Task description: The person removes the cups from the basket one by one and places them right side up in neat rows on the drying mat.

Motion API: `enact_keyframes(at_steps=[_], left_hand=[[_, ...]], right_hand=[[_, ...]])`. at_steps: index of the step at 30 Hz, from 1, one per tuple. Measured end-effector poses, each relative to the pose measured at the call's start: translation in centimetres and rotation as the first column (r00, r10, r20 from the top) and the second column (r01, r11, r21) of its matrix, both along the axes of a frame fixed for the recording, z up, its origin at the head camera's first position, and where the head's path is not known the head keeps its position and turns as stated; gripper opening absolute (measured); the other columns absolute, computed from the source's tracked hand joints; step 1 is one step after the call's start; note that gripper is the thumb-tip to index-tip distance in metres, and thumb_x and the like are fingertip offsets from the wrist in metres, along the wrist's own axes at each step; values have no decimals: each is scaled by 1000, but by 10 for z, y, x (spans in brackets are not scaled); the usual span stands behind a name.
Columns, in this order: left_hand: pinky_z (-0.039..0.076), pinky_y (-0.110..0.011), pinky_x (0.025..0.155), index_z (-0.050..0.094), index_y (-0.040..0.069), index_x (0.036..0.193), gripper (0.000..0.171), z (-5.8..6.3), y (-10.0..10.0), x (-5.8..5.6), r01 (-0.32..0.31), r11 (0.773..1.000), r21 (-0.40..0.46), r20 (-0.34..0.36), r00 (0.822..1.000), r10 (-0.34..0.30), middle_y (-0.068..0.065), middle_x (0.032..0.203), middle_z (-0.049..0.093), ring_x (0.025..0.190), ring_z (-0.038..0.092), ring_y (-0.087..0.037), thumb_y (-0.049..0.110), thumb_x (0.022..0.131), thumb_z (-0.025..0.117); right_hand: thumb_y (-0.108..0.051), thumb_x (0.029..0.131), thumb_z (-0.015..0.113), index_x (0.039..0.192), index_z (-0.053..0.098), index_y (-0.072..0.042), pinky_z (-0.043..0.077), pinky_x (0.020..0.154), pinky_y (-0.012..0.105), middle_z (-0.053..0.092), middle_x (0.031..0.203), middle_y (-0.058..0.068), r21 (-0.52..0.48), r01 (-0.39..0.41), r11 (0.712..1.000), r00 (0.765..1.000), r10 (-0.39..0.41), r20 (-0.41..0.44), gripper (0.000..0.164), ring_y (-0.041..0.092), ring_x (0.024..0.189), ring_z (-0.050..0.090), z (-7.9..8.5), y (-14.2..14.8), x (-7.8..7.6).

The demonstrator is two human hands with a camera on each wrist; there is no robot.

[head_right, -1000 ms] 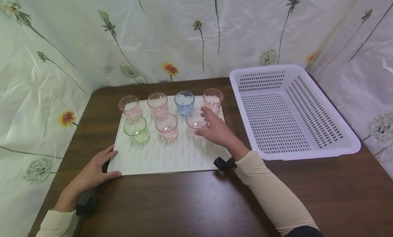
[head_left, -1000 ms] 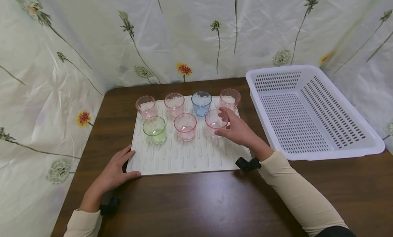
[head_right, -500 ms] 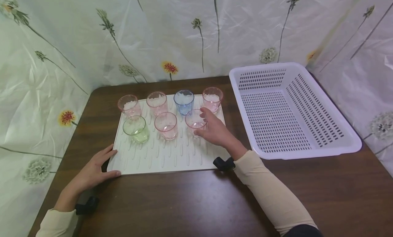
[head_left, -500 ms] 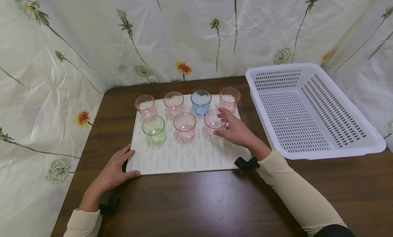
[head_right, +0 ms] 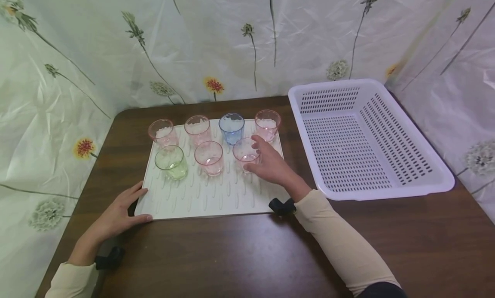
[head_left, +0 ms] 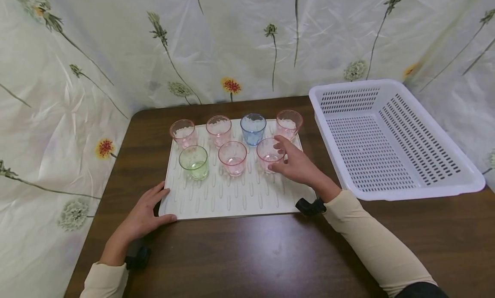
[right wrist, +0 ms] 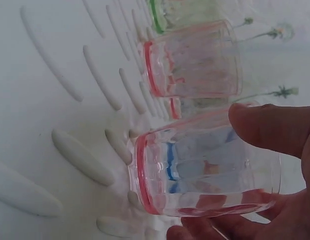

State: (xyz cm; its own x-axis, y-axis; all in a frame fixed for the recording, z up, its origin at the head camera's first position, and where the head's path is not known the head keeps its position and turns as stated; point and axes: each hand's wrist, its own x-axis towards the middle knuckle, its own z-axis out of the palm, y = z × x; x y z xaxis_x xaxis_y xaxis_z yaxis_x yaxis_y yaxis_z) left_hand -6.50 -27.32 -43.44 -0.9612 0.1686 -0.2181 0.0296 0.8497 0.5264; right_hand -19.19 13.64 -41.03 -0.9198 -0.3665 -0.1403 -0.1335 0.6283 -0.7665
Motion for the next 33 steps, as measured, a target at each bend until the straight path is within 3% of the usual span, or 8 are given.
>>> enact_keyframes(at_steps=[9, 15, 18, 22, 27, 30, 33], left_hand=[[29, -68, 113, 43, -3, 146, 84, -2, 0, -1, 7, 1000, 10, -11, 1000, -7, -26, 161, 26, 145, 25, -49, 36, 82, 80], [29, -68, 113, 43, -3, 146, 84, -3, 1, -1, 7, 1000, 10, -19, 1000, -6, -25, 161, 27, 145, 25, -48, 36, 82, 80], [30, -67, 113, 44, -3, 146, 84, -4, 1, -1, 9, 1000, 4, -25, 1000, -8, -25, 161, 27, 145, 26, -48, 36, 82, 80], [30, -67, 113, 43, -3, 146, 84, -4, 2, -1, 8, 1000, 3, -32, 999, -8, -25, 160, 27, 144, 26, -48, 35, 82, 80], [30, -67, 112, 44, -4, 146, 83, -4, 3, 0, 11, 1000, 7, -35, 999, -11, -26, 160, 28, 144, 26, -49, 35, 82, 80], [30, -67, 112, 44, -4, 145, 83, -3, 3, 1, 14, 1000, 8, -39, 999, -13, -27, 160, 28, 144, 27, -49, 34, 82, 80], [30, -68, 112, 44, -5, 145, 83, -4, 3, 1, 16, 1000, 5, -43, 999, -16, -27, 160, 28, 143, 27, -49, 34, 82, 80]], right_hand=[[-23, 84, 75, 158, 15, -10, 34, 115, 59, 33, 160, 20, -9, 22, 1000, 1000, -22, 10, 96, 38, 146, 35, 3, -1, 4], [-24, 82, 77, 158, 18, -6, 31, 117, 61, 28, 162, 20, 74, 67, 995, 991, -58, -121, 97, 40, 148, 30, 19, -3, 13], [-22, 83, 76, 155, 26, -4, 29, 118, 60, 33, 160, 20, 113, 58, 992, 972, -30, -235, 90, 41, 147, 31, 36, -3, 23], [-18, 85, 74, 147, 40, 0, 28, 119, 57, 44, 152, 21, 110, 13, 994, 924, 30, -382, 72, 41, 143, 35, 63, 4, 34], [-8, 84, 73, 136, 51, 4, 30, 116, 56, 53, 139, 24, 57, 27, 998, 864, 5, -503, 58, 41, 137, 41, 85, 27, 31], [-5, 84, 74, 134, 53, 5, 32, 114, 57, 55, 136, 26, 31, 58, 998, 848, -33, -529, 55, 42, 135, 44, 90, 43, 29], [-8, 86, 73, 136, 51, 3, 34, 111, 58, 53, 140, 25, 45, 95, 994, 851, -57, -522, 56, 42, 135, 44, 95, 56, 28]])
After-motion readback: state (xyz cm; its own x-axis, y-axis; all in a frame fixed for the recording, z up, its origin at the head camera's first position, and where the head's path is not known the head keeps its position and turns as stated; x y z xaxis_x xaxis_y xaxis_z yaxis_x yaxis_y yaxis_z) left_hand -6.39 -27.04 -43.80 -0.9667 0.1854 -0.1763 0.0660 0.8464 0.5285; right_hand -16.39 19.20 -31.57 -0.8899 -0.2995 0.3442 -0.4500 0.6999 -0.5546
